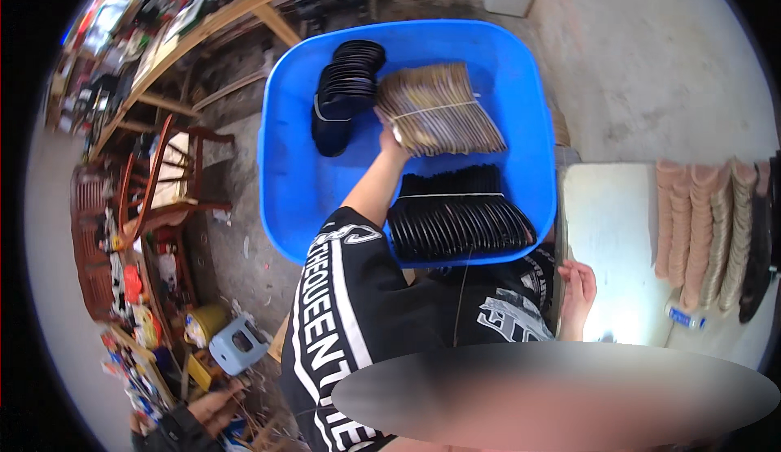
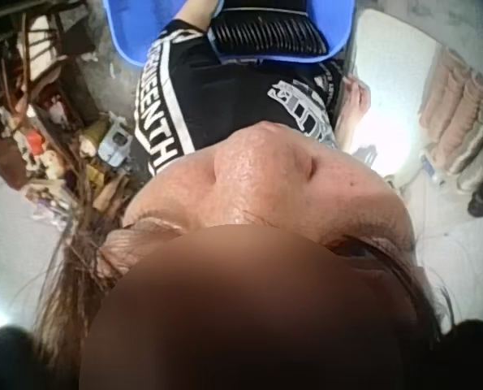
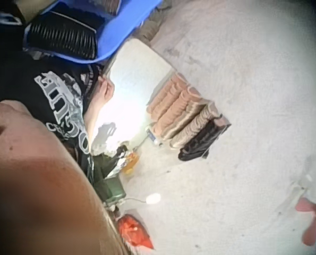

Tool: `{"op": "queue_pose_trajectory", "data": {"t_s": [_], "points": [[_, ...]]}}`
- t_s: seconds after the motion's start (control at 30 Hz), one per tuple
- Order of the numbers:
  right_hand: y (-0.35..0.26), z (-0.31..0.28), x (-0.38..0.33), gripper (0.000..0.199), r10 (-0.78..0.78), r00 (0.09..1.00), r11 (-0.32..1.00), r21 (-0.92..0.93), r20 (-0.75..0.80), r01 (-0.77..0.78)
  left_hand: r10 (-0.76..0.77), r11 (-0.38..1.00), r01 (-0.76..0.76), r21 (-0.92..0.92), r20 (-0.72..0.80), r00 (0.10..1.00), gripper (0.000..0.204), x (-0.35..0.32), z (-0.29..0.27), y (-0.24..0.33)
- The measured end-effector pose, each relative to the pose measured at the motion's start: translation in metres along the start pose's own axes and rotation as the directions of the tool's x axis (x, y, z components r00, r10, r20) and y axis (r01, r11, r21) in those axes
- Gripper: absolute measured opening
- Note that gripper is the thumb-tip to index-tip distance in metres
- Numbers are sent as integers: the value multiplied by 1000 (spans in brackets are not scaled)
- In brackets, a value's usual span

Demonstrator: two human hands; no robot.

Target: Manually organizing shoe sole components and applying adhesive to prepare them for assembly.

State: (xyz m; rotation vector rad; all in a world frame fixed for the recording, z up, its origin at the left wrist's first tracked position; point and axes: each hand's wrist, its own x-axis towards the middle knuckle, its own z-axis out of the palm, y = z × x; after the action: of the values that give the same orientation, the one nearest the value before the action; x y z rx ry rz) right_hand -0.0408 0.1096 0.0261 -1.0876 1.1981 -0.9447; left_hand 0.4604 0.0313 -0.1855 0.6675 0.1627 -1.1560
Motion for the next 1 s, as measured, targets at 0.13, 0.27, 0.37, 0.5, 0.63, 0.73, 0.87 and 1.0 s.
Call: {"op": "queue_pose_trajectory", "data": {"t_s": [0.13,0.27,0.37,0.5,0.63,0.73,0.87,1.0], "points": [[2,-6,4,16,23,999,998,60,43,-25,17,999,-15,-33,64,998,81,-11,14,-7],[2,-12,7,15,54,996,993,99,75,-61,36,998,-31,-47,120,992,78,-18,32,-13],[1,-14,8,15,64,995,993,89,76,-71,34,999,-27,-45,169,985,75,-16,45,-23],[1,-11,6,14,66,997,995,67,41,-68,4,1000,1,-20,231,973,72,-15,57,-33],[1,-6,4,13,64,998,998,12,1,-64,-18,1000,14,17,282,959,69,-15,63,-36],[0,-4,3,13,63,998,998,-13,-10,-63,-21,1000,15,20,323,946,66,-13,67,-37],[-2,-2,3,14,61,998,998,-33,-7,-61,-11,1000,6,14,382,924,63,-13,79,-35],[-2,-1,3,14,65,998,997,-28,-20,-65,33,999,-17,-38,492,870,60,-19,98,-25]]}}
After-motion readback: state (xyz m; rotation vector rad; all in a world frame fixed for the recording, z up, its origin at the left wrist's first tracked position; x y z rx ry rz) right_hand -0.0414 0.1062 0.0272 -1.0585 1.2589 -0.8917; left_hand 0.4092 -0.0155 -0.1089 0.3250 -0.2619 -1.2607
